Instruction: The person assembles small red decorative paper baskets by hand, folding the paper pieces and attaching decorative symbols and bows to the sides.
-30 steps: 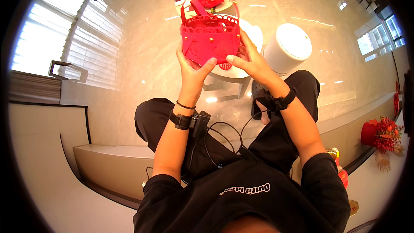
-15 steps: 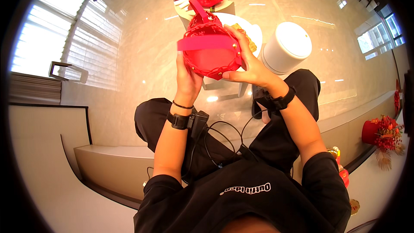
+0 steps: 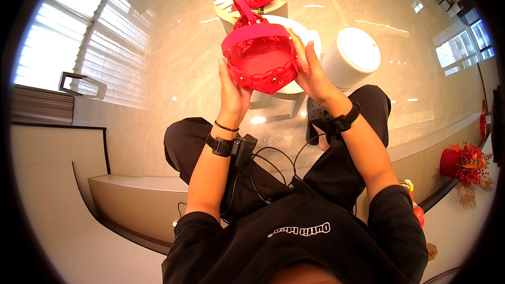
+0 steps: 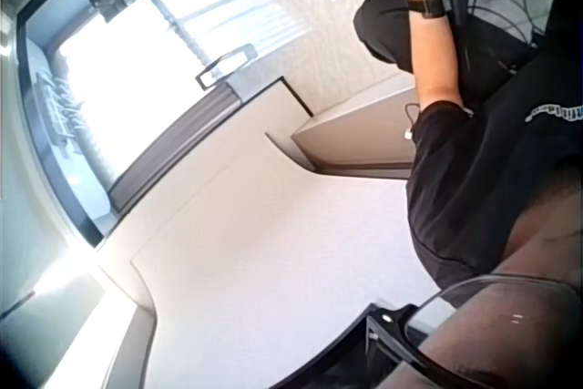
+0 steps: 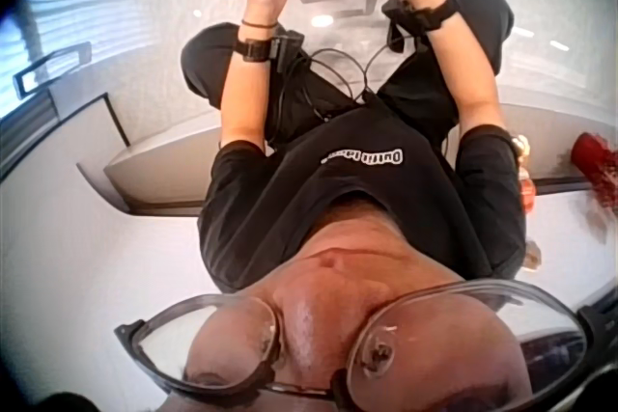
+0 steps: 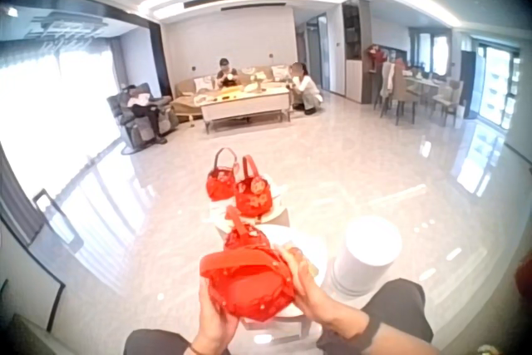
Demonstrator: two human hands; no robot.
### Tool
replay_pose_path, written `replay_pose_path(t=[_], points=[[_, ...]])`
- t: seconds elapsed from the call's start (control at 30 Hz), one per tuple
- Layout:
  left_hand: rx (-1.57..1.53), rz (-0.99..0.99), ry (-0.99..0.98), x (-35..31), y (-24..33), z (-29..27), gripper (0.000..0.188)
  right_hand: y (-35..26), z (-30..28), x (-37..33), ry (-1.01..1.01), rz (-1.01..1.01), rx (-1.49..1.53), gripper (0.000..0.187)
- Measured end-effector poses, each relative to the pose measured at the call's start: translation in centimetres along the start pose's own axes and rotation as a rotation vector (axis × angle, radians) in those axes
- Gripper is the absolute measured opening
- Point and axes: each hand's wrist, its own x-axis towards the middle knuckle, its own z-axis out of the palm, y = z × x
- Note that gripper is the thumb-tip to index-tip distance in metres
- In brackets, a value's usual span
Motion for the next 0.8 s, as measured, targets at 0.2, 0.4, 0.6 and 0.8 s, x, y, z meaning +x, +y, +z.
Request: replay_pose_path(t=[0.2,0.4,0.6,0.8], points=[[0.016,-0.054,0.007,0.0,0.4,0.8,0.073,0.6,-0.5,0.4,0.032,0.023,0.051,0.078],[0.089,-0.127,0.009,-0.1,0.2,0.8,0.077,0.1,-0.1,0.4,0.073,0.055,0.044,0.074],[0.095,-0.107,-0.065,0.1,0.1,0.5,0.078,0.8,-1.1,0.7,0.17,0.14,0.082,0.071],[0.337,0.119,-0.131,-0.1,0.0,0.8,0.078,0.1,-1.0,0.9,0.25,0.144,0.28,0.063]])
